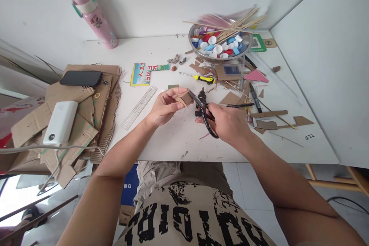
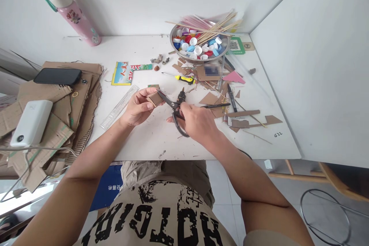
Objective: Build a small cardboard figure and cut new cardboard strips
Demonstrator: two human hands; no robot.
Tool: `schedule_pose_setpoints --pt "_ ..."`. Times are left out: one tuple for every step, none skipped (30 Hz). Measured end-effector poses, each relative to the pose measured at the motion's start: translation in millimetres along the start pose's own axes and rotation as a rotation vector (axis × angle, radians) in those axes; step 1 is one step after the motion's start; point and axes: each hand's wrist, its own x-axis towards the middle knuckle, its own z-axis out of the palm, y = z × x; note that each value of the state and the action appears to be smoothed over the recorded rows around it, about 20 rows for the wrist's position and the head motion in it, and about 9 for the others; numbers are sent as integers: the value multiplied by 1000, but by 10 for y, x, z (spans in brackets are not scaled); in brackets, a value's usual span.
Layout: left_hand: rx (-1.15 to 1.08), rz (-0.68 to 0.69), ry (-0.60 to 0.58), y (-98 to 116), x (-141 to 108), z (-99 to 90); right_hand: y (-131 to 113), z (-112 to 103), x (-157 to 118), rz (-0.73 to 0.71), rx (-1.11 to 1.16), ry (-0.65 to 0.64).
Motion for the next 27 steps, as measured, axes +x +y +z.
schedule_pose_setpoints --pt "0 -7 -6 -8 -2 -8 5 17 1 11 21 8" --pt "0 -12 -8 -15 -3 -15 13 26 2 24 51 12" --pt "0 -17 -7 -21 -5 -21 28 28 4 38 93 9" --pt "-4 -22 -4 -26 -6 -26 51 20 4 52 144 2" --pt "-14 -28 -3 -29 -8 -32 83 5 4 70 200 1" --pt "-29 -34 -3 -30 -9 -37 124 -17 3 90 250 7" --pt "-48 -40 -2 -29 -9 -43 171 -43 -1 111 284 26" --pt "-67 -46 2 -29 -9 -49 220 -71 -7 133 296 63" --pt "-88 -52 11 -28 -8 -57 267 -98 -17 149 285 108" --pt "-108 -61 26 -27 -7 -64 307 -124 -31 162 266 152" --pt "-128 -73 44 -28 -6 -72 336 -146 -49 168 252 184" --pt "-148 -91 65 -28 -4 -79 350 -165 -70 170 248 210" --pt "-168 -113 88 -28 -2 -83 350 -180 -93 171 257 228" --pt "-188 -137 110 -28 -2 -86 336 -191 -116 174 271 245" --pt "-204 -159 130 -27 -2 -86 311 -198 -136 179 278 258" --pt "-217 -175 146 -25 -4 -83 277 -199 -152 191 273 269" --pt "-227 -185 156 -22 -6 -78 237 -195 -161 208 261 268" --pt "-236 -188 158 -19 -9 -72 194 -185 -165 226 246 252" --pt "-243 -189 152 -16 -11 -65 151 -167 -163 240 232 225" --pt "-247 -188 139 -14 -12 -59 109 -143 -157 242 220 195" --pt "-247 -185 123 -14 -12 -54 70 -111 -148 229 210 169" --pt "-242 -180 109 -15 -11 -49 35 -73 -137 202 193 151" --pt "-231 -171 98 -18 -9 -46 3 -28 -127 167 168 143" --pt "-216 -160 93 -24 -5 -43 -24 20 -117 128 132 144" --pt "-200 -147 93 -31 -1 -40 -49 70 -109 91 92 150" --pt "-188 -133 97 -40 3 -37 -71 121 -103 58 52 152" --pt "-179 -123 103 -49 6 -33 -91 170 -98 32 16 153"
